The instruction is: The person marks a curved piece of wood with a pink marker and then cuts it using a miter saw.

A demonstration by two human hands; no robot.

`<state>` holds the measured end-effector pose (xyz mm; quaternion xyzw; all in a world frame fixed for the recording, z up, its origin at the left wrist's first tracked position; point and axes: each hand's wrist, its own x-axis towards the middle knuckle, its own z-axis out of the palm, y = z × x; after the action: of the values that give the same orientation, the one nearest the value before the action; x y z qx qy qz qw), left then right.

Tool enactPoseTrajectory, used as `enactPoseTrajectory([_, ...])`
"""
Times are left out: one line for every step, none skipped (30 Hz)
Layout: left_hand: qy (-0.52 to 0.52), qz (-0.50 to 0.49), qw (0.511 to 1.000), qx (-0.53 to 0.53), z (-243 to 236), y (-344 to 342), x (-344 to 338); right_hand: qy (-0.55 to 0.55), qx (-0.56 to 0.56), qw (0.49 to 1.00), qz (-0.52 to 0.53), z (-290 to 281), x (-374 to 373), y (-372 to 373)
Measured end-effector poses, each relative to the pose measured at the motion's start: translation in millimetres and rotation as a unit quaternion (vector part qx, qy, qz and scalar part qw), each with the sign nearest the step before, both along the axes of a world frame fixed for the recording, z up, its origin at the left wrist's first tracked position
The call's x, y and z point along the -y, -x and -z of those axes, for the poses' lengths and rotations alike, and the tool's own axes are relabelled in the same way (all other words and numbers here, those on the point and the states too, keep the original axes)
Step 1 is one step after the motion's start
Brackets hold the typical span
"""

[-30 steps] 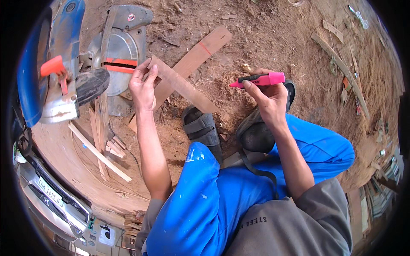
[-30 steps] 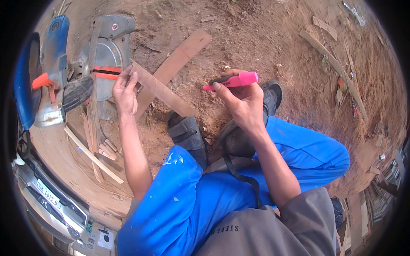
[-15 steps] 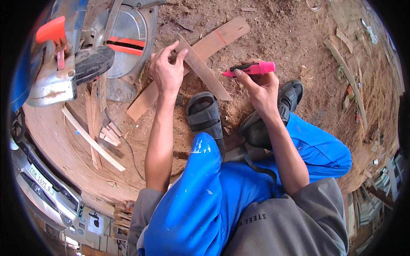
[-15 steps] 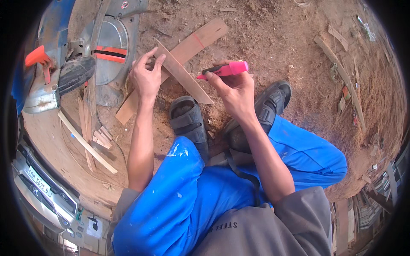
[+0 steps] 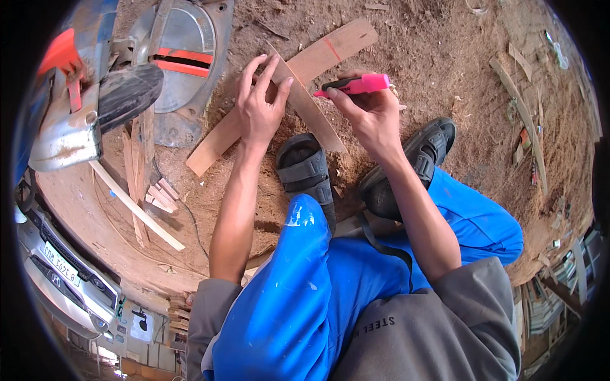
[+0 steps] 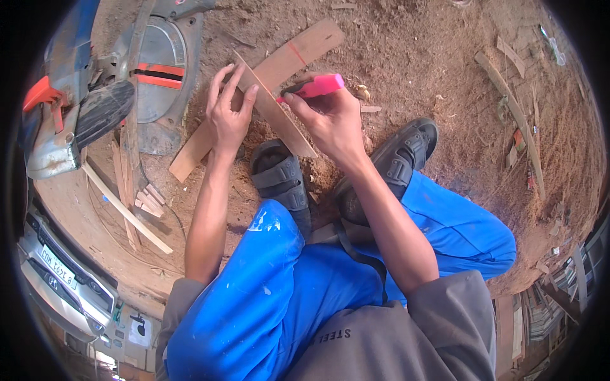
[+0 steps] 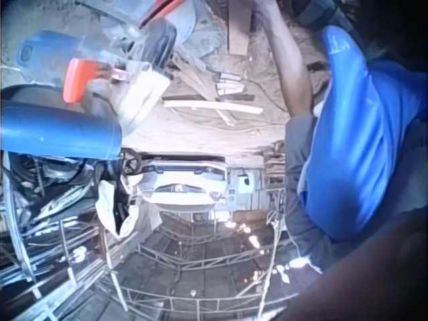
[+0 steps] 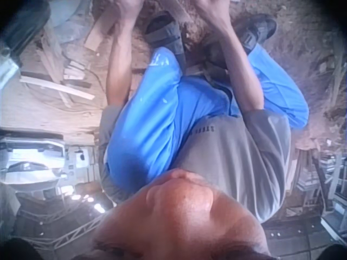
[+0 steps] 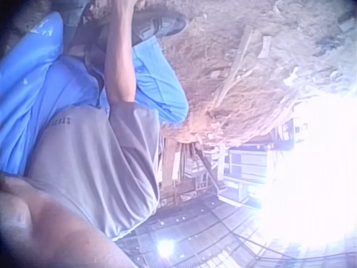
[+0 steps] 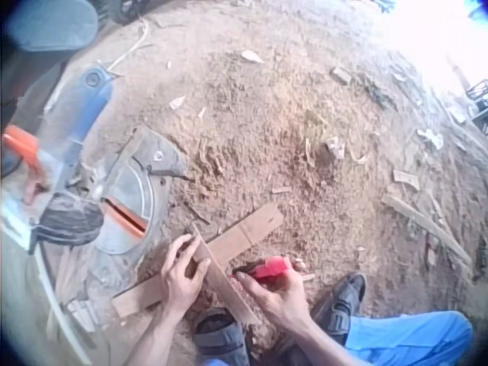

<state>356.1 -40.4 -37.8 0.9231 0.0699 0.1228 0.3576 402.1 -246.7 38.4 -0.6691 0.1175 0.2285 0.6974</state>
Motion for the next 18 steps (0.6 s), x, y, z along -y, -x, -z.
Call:
enactPoseTrajectory([0.004, 0.000, 1.000, -0.005, -1, 0, 1, 0.006, 0.014, 1.000, -0.012, 5, 0, -2])
enactPoseTrajectory([0.007, -0.001, 1.000, -0.010, -2, -1, 2, 0.012, 0.029, 0.999, -0.024, 10, 0, -3])
enactPoseTrajectory([0.011, -0.001, 1.000, -0.015, -3, -1, 4, 0.029, 0.053, 0.998, -0.036, 16, -1, -4])
enactPoseTrajectory([0.010, -0.002, 1.000, -0.017, -2, -1, 4, 0.045, 0.077, 0.995, -0.048, 21, -3, -5])
enactPoseTrajectory([0.010, -0.004, 1.000, -0.020, -2, 0, 4, 0.061, 0.102, 0.991, -0.059, 24, -5, -6])
enactPoseTrajectory([0.011, -0.004, 1.000, -0.023, -1, 0, 4, 0.071, 0.117, 0.988, -0.069, 28, -6, -6])
enactPoseTrajectory([0.004, -0.003, 1.000, -0.020, 0, 1, 3, 0.082, 0.131, 0.985, -0.080, 28, -8, -8])
enactPoseTrajectory([-0.002, -0.002, 1.000, -0.016, 1, 1, 3, 0.093, 0.146, 0.981, -0.090, 29, -10, -8])
enactPoseTrajectory([-0.008, 0.000, 1.000, -0.013, 2, 1, 3, 0.096, 0.149, 0.980, -0.092, 31, -12, -8])
enactPoseTrajectory([-0.007, 0.000, 1.000, -0.015, 1, 1, 3, 0.099, 0.153, 0.979, -0.094, 32, -13, -8])
enactPoseTrajectory([-0.006, 0.000, 1.000, -0.018, 0, 0, 3, 0.102, 0.156, 0.978, -0.096, 33, -14, -7])
enactPoseTrajectory([-0.005, 0.000, 1.000, -0.020, 0, 0, 3, 0.113, 0.161, 0.975, -0.102, 33, -13, -7])
enactPoseTrajectory([-0.007, 0.001, 1.000, -0.019, 0, 0, 3, 0.123, 0.166, 0.972, -0.109, 30, -14, -7])
enactPoseTrajectory([-0.009, 0.001, 1.000, -0.017, 0, 0, 3, 0.134, 0.171, 0.969, -0.115, 29, -15, -8])
enactPoseTrajectory([-0.011, 0.001, 1.000, -0.016, 0, 0, 3, 0.134, 0.175, 0.968, -0.116, 29, -15, -8])
enactPoseTrajectory([-0.011, 0.001, 1.000, -0.014, -1, 0, 3, 0.134, 0.180, 0.967, -0.117, 29, -16, -9])
enactPoseTrajectory([-0.012, 0.001, 1.000, -0.013, -1, 0, 3, 0.134, 0.184, 0.966, -0.119, 28, -16, -9])
enactPoseTrajectory([-0.012, 0.000, 1.000, -0.011, -1, -1, 2, 0.140, 0.185, 0.965, -0.121, 27, -16, -10])
